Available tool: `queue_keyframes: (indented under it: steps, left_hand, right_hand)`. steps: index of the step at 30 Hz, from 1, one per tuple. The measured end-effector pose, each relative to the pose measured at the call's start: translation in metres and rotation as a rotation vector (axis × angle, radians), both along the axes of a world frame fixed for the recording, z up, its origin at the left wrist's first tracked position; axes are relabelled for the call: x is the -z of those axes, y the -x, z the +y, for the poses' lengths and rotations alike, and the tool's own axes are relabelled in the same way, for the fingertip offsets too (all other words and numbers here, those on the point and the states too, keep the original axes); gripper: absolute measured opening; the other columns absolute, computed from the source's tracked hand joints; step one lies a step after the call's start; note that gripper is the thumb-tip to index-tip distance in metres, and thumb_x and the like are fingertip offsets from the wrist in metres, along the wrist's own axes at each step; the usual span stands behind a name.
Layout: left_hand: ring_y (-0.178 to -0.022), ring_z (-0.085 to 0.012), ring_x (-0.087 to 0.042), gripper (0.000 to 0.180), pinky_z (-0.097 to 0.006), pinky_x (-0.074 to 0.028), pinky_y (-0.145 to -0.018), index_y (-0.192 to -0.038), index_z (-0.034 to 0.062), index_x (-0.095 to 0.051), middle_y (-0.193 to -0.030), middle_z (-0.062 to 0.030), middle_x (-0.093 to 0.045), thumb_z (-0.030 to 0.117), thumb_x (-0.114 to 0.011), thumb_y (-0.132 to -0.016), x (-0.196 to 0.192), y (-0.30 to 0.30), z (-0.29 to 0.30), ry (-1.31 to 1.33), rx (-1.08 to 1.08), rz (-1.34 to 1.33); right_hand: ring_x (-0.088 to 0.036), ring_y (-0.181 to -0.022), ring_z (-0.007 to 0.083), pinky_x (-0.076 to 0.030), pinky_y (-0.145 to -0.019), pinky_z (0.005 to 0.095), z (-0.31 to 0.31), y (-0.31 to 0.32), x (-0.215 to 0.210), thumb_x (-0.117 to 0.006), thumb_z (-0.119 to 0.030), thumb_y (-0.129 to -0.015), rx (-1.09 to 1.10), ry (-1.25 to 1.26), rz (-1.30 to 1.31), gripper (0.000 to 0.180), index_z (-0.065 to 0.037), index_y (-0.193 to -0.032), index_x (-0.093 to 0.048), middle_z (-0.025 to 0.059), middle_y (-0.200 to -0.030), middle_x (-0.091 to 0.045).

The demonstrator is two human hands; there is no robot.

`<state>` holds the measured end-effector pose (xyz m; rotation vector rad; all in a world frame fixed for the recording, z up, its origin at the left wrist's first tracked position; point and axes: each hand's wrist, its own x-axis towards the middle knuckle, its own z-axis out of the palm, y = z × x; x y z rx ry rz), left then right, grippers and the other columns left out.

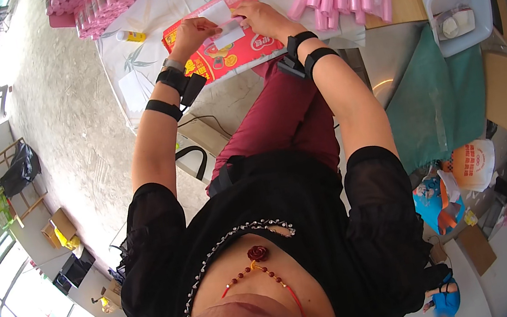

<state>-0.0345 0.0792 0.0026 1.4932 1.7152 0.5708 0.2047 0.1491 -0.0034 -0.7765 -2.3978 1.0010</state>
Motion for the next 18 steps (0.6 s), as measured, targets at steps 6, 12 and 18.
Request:
queue_keyframes:
  steps: [6,12,18]
  left_hand:
    - [-0.073,-0.0098,-0.071,0.021,-0.025,-0.055,-0.069,-0.092,0.0034,-0.080,-0.080,-0.0054,-0.077,0.021,-0.084,-0.081,-0.0077,-0.0051,-0.0007,0.020,-0.008,0.011]
    - [-0.072,-0.0095,-0.071,0.022,-0.025,-0.055,-0.070,-0.092,0.0024,-0.080,-0.081,-0.0050,-0.077,0.020,-0.084,-0.081,-0.0059,-0.0012,-0.0010,0.020,-0.011,0.003]
    - [-0.073,-0.0092,-0.071,0.021,-0.024,-0.055,-0.070,-0.092,0.0018,-0.080,-0.080,-0.0053,-0.077,0.019,-0.085,-0.081,-0.0053,-0.0035,0.0017,0.020,0.001,-0.025]
  right_hand:
    - [-0.062,-0.111,0.0348,-0.052,-0.096,0.0407,0.0009,-0.0007,-0.0018,-0.071,0.002,-0.083,-0.015,-0.010,-0.061,0.037,-0.002,-0.119,-0.066,0.0151,-0.119,-0.066]
    - [-0.061,-0.112,0.0350,-0.051,-0.097,0.0407,0.0017,0.0026,-0.0006,-0.072,0.003,-0.082,-0.023,-0.032,-0.060,0.039,-0.001,-0.120,-0.066,0.0157,-0.119,-0.066]
    - [-0.062,-0.112,0.0349,-0.052,-0.097,0.0405,0.0045,-0.0016,0.0064,-0.072,0.003,-0.082,-0.017,-0.061,-0.037,0.038,0.000,-0.120,-0.066,0.0164,-0.119,-0.066]
